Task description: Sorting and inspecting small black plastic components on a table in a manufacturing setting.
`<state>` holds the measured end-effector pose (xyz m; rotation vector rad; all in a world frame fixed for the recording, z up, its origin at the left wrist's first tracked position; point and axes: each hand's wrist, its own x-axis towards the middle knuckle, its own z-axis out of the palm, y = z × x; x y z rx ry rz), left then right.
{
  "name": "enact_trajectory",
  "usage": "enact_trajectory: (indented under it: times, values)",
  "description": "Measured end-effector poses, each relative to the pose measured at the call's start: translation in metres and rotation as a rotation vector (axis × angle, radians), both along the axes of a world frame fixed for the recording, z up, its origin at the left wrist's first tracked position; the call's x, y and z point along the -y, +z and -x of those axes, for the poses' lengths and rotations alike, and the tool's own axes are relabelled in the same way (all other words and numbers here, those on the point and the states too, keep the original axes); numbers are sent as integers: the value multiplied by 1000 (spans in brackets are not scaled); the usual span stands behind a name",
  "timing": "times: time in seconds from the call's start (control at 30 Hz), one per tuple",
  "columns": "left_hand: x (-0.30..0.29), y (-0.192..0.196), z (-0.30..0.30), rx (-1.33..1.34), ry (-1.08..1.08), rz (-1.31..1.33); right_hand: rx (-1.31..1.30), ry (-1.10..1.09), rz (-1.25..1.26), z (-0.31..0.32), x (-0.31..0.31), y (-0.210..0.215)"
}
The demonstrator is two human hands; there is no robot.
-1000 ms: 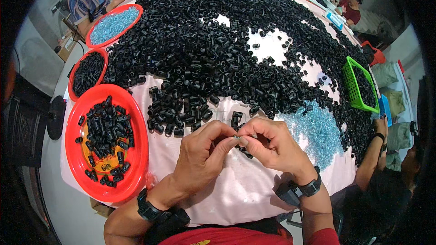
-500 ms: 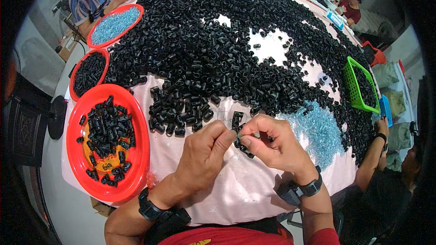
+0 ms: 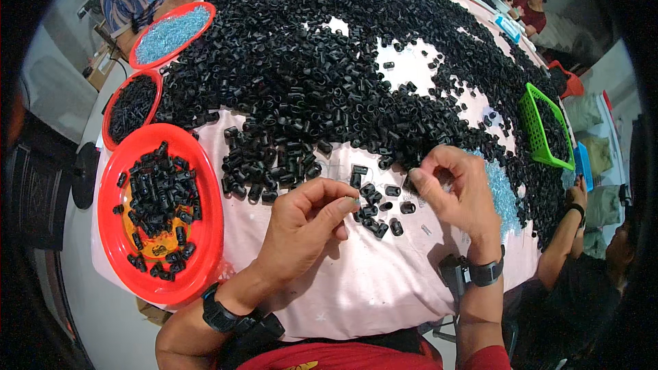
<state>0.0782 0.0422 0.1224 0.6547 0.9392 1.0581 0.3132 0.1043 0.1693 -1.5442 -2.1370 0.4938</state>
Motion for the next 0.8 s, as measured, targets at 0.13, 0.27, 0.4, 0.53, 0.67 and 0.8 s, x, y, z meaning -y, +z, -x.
enact_trajectory:
  times: [0.13, 0.27, 0.4, 0.53, 0.67, 0.8]
  values:
    - [1, -4, 2, -34, -22, -69, -367, 179, 281, 19, 13, -1]
    - [4, -1, -3, -29, 5, -63, -395, 359, 261, 32, 18, -12]
    - [3, -12, -5, -146, 96, -242, -396, 313, 345, 36, 22, -11]
    - [5, -12, -4, -362, 115, -357, -329, 316, 255, 37, 21, -8]
    - [4, -11, -1, -452, 44, -428, -312, 368, 178, 34, 18, -11]
    - [5, -6, 1, -522, -18, -439, -253, 410, 161, 34, 18, -8]
